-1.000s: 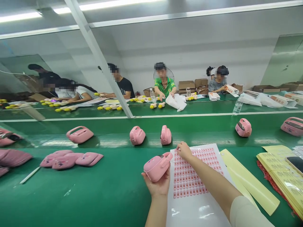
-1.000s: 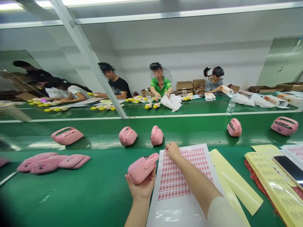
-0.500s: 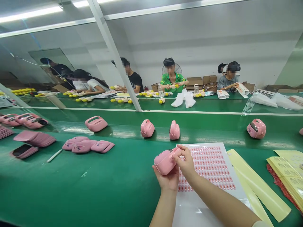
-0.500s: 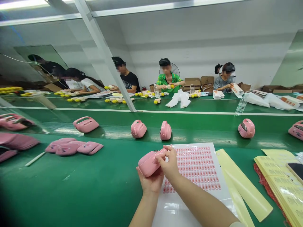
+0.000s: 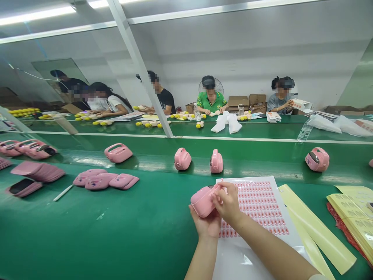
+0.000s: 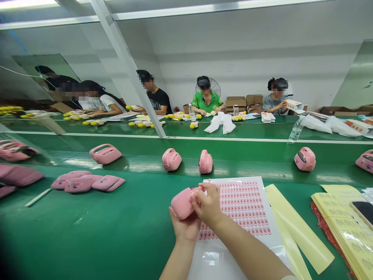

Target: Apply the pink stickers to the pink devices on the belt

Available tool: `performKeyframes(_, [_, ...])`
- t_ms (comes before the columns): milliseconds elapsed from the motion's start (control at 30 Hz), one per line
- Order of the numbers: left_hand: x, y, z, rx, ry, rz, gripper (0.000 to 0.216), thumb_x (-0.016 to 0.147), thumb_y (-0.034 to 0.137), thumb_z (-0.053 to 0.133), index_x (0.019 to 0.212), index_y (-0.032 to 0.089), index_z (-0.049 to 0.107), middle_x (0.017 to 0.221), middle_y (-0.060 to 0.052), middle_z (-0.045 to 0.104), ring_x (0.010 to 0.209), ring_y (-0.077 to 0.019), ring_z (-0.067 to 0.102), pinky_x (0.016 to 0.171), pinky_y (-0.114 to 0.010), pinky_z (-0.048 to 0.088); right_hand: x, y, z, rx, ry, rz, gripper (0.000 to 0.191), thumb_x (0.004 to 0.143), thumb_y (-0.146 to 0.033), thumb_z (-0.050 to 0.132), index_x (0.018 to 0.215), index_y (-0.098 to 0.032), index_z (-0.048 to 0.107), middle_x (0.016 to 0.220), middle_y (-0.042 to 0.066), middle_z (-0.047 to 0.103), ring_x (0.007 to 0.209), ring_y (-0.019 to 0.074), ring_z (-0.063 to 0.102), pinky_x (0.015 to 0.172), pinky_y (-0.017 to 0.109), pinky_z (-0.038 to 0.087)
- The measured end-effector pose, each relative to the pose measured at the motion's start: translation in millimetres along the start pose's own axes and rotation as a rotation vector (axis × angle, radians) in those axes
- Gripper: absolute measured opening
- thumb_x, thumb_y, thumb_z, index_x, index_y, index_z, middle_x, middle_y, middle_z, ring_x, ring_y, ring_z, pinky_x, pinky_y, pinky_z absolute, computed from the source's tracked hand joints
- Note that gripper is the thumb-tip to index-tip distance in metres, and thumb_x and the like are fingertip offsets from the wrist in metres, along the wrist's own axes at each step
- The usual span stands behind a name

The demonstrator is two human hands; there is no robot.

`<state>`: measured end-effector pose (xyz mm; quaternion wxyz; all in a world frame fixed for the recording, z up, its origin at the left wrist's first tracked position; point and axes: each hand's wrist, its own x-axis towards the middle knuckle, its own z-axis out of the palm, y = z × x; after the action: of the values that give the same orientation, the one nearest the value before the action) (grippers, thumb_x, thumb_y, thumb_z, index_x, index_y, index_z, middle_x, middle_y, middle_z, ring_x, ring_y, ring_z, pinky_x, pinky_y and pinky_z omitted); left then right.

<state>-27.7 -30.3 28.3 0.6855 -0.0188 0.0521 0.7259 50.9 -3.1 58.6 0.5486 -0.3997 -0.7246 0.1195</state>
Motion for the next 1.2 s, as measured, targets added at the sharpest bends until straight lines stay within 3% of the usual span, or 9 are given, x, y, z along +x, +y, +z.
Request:
performKeyframes(67, [-1, 0, 0, 0.008, 0.008, -0.007, 0.066, 0.072, 0.046, 0.049, 0.129, 0.015, 0.033, 0.103, -0.013, 0.063, 0.091, -0.0230, 0.062, 0.078, -0.031, 0.048, 1, 4, -1, -0.045, -0.008, -0.031, 0.008, 0.074, -0.030, 0.055, 0.073, -0.022, 0.055, 0.100, 0.008, 0.054, 0.094, 0.0233, 0.050, 0.083, 0.042, 0.035])
performKeyframes(200, [-2, -1, 5, 0.022, 0.076, 0.029, 0.063, 0.073, 0.046, 0.048, 0.128, 0.016, 0.036, 0.098, -0.012, 0.065, 0.088, -0.0244, 0.063, 0.077, -0.033, 0.050, 3, 5, 1, 0.024, -0.002, 0.036, 0.038, 0.066, -0.035, 0.062, 0.099, -0.020, 0.050, 0.105, 0.010, 0.052, 0.101, 0.0257, 0.046, 0.087, 0.043, 0.035])
performKeyframes(267, [-3, -2, 8, 0.010, 0.086, 0.036, 0.060, 0.075, 0.047, 0.047, 0.126, 0.016, 0.039, 0.096, -0.011, 0.065, 0.089, -0.0248, 0.062, 0.077, -0.033, 0.050, 2, 2, 2, 0.110, -0.028, 0.074, 0.039, 0.067, -0.035, 0.060, 0.102, -0.021, 0.048, 0.106, 0.010, 0.050, 0.102, 0.0248, 0.046, 0.088, 0.043, 0.036])
performKeyframes(467, [-5, 0, 12, 0.043, 0.086, 0.042, 0.052, 0.076, 0.043, 0.045, 0.121, 0.016, 0.043, 0.097, -0.010, 0.065, 0.091, -0.0232, 0.062, 0.077, -0.032, 0.050, 5, 7, 8, 0.283, -0.023, 0.180, 0.016, 0.079, -0.030, 0.044, 0.091, -0.021, 0.050, 0.091, 0.005, 0.051, 0.089, 0.0191, 0.049, 0.081, 0.037, 0.040])
performKeyframes(600, [-6, 3, 15, 0.061, 0.026, 0.115, 0.047, 0.078, 0.046, 0.044, 0.116, 0.019, 0.047, 0.103, -0.007, 0.064, 0.102, -0.0232, 0.057, 0.084, -0.035, 0.048, 29, 44, 11, 0.103, -0.136, 0.415, 0.022, 0.081, -0.020, 0.034, 0.095, -0.020, 0.052, 0.093, 0.006, 0.055, 0.089, 0.0177, 0.051, 0.080, 0.033, 0.041])
performKeyframes(800, [-2, 9, 8, 0.095, -0.017, 0.179, 0.050, 0.070, 0.051, 0.054, 0.110, 0.021, 0.052, 0.108, -0.005, 0.063, 0.103, -0.0210, 0.056, 0.087, -0.032, 0.046, 56, 85, 19, -0.073, -0.296, 0.511, 0.011, 0.065, -0.013, 0.057, 0.073, -0.018, 0.063, 0.089, 0.010, 0.060, 0.098, 0.0273, 0.046, 0.087, 0.042, 0.032])
performKeyframes(933, [2, 13, 3, 0.111, -0.019, 0.209, 0.046, 0.071, 0.051, 0.054, 0.108, 0.024, 0.054, 0.104, -0.004, 0.064, 0.101, -0.0221, 0.057, 0.086, -0.035, 0.046, 55, 83, 26, -0.078, -0.332, 0.539, 0.011, 0.059, -0.008, 0.063, 0.053, -0.018, 0.060, 0.080, 0.008, 0.063, 0.097, 0.0296, 0.048, 0.085, 0.045, 0.031])
performKeyframes(1067, [3, 13, 8, 0.200, 0.075, 0.213, 0.039, 0.072, 0.051, 0.055, 0.105, 0.029, 0.056, 0.102, -0.003, 0.064, 0.101, -0.0250, 0.056, 0.080, -0.038, 0.049, 60, 74, 16, 0.017, -0.286, 0.547, 0.012, 0.068, -0.013, 0.057, 0.059, -0.019, 0.062, 0.085, 0.005, 0.065, 0.095, 0.0228, 0.053, 0.087, 0.040, 0.034])
performKeyframes(1200, [-2, 0, 15, 0.615, 0.119, 0.300, 0.047, 0.067, 0.049, 0.062, 0.108, 0.028, 0.054, 0.109, -0.005, 0.060, 0.105, -0.0272, 0.053, 0.078, -0.038, 0.049, 74, 52, -17, 0.145, -0.238, 0.552, 0.017, 0.075, -0.023, 0.052, 0.065, -0.018, 0.064, 0.091, 0.006, 0.066, 0.094, 0.0184, 0.056, 0.083, 0.032, 0.040])
